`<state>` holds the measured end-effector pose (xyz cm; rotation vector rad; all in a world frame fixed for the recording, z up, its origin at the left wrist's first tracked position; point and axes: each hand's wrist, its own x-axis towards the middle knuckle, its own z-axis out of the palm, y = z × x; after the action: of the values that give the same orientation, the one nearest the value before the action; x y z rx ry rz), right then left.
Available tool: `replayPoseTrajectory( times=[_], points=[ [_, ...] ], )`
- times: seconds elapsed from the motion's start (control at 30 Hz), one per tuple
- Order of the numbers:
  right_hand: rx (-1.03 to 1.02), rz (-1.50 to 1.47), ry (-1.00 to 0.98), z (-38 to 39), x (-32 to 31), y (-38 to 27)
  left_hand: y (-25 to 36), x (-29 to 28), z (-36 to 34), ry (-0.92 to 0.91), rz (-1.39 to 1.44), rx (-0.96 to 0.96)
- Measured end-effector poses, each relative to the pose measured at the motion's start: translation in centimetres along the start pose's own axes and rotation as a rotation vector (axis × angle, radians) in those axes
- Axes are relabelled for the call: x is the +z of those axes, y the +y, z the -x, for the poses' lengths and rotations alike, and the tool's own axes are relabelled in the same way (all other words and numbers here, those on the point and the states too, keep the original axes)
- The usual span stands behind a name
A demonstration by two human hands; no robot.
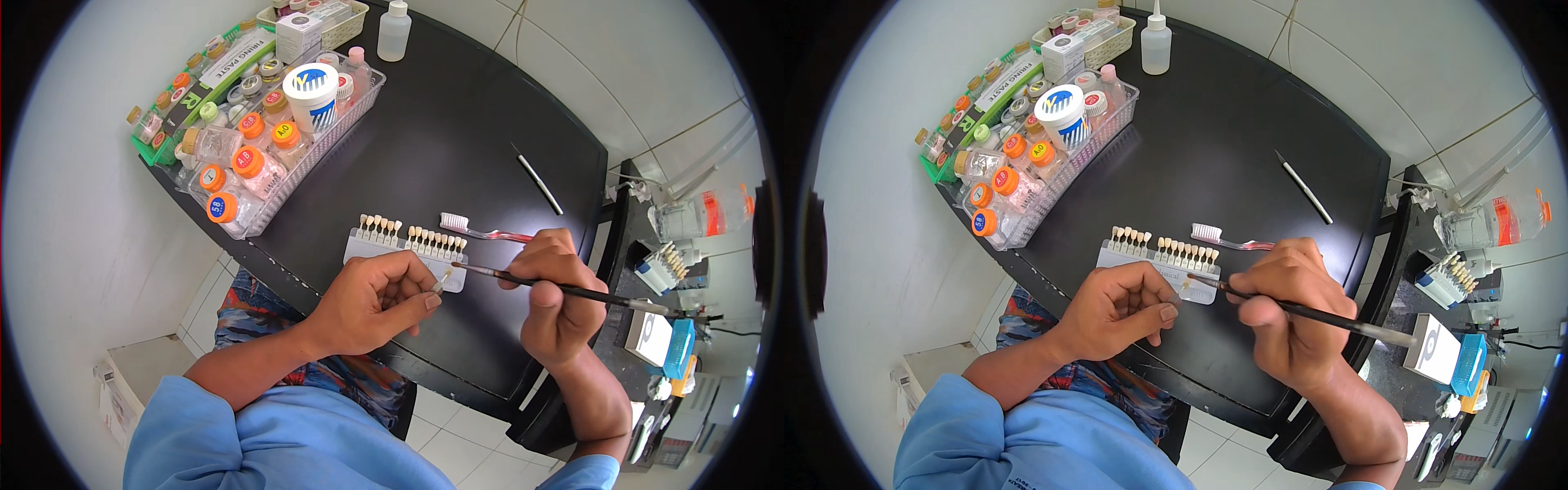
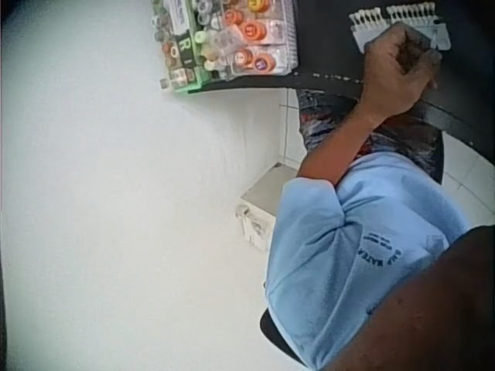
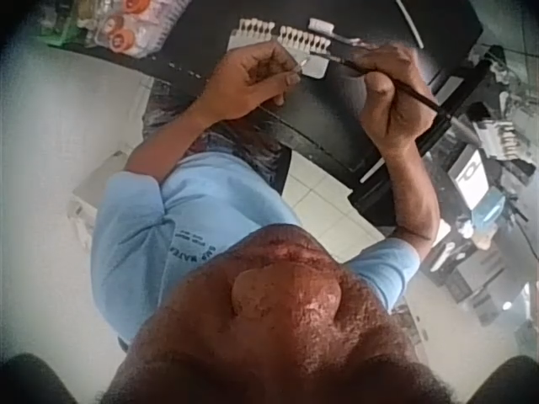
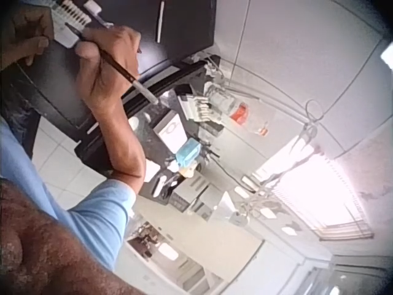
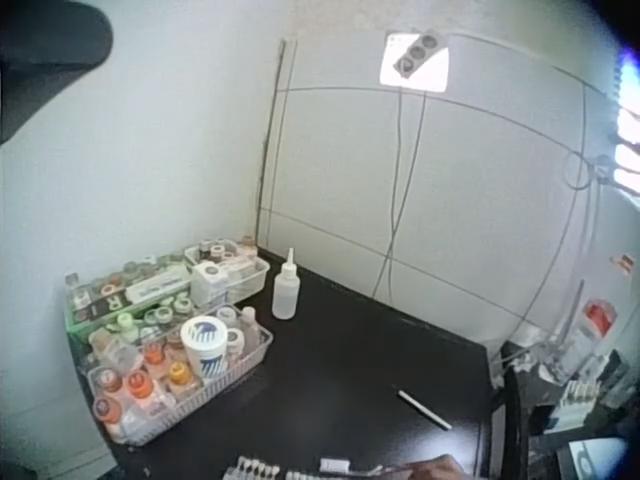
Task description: Painting or applying stains to a dental crown using a fine brush in a laboratory setting.
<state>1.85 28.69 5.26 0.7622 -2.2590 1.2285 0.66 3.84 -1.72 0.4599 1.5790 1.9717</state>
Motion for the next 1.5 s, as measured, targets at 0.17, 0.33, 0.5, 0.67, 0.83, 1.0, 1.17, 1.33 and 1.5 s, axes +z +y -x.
replayPoseTrajectory(
  times=[0.17, 0.33, 0.5, 0.67, 0.83, 1.0, 1.17, 1.33, 1.5],
  points=[
    [-0.054, 0.015, -0.096, 0.09, 0.47, -0.5, -0.17, 0.05, -0.11, -0.008, 0.054, 0.02],
    [-0.076, 0.022, -0.031, 0.02, 0.12, -0.51, -0.19, 0.02, -0.05, -0.006, 0.034, 0.009],
    [-0.041, 0.036, -0.05, -0.11, -0.11, -0.62, -0.11, -0.03, -0.02, -0.006, 0.033, 0.006],
    [-0.026, 0.047, -0.008, -0.09, -0.15, -0.45, -0.11, -0.11, 0.0, -0.016, 0.027, 0.006],
    [-0.059, 0.049, -0.02, 0.13, 0.32, -0.43, 0.04, 0.09, -0.03, -0.03, 0.081, 0.038],
    [-0.12, 0.008, -0.054, 0.06, 0.04, -0.6, -0.07, -0.1, 0.02, -0.038, 0.07, 0.035],
    [-0.079, 0.047, -0.028, 0.03, -0.03, -0.66, -0.24, -0.26, -0.01, -0.042, 0.059, 0.02],
    [-0.091, 0.045, 0.007, -0.16, -0.07, -0.74, -0.13, -0.2, -0.01, -0.046, 0.049, 0.016],
    [-0.05, 0.064, -0.006, -0.06, 0.14, -0.61, -0.06, -0.17, 0.03, -0.041, 0.037, 0.004]
  ],
)
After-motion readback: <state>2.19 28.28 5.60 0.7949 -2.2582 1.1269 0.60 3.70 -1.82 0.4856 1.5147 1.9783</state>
